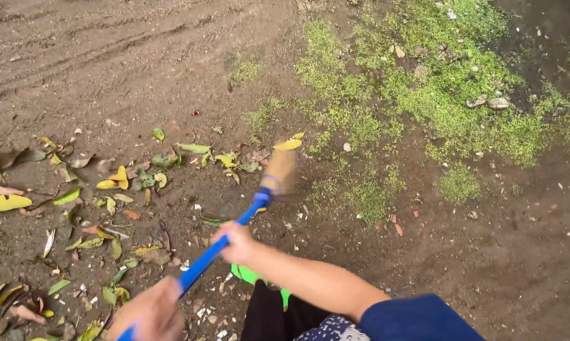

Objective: Sweeping fallen leaves and dirt debris on an outdoor path adjacent to a porch.

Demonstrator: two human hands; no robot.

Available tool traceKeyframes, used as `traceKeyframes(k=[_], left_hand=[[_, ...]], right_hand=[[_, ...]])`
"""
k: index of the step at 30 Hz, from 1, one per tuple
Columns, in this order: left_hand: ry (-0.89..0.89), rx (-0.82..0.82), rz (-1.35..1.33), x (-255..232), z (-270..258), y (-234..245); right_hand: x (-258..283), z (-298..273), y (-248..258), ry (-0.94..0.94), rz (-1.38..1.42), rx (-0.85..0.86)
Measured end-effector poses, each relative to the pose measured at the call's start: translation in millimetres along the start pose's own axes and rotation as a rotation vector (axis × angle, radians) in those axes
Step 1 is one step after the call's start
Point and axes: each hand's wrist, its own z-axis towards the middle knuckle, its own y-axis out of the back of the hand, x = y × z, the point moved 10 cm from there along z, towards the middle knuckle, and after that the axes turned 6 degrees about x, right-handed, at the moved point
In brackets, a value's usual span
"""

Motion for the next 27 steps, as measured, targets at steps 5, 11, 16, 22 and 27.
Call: traceKeyframes(k=[5, 11, 16, 22, 27], left_hand=[[-0.021, -0.051, -0.078, 15, 146, 0], [-0.082, -0.073, 0.131, -64, 226, 49], [-0.242, 0.319, 0.100, -94, 262, 63], [-0.376, 0.075, 0.107, -32, 267, 81], [0.028, -0.208, -0.417, 88, 291, -30]], right_hand=[[5, 132, 68, 0.068, 0.017, -0.071], [-110, 158, -115, -0.346, 0.030, 0.392], [-97, 101, -234, -0.375, 0.094, 0.458], [64, 59, -220, -0.006, -0.037, 0.206], [220, 185, -33, 0.180, -0.053, -0.016]])
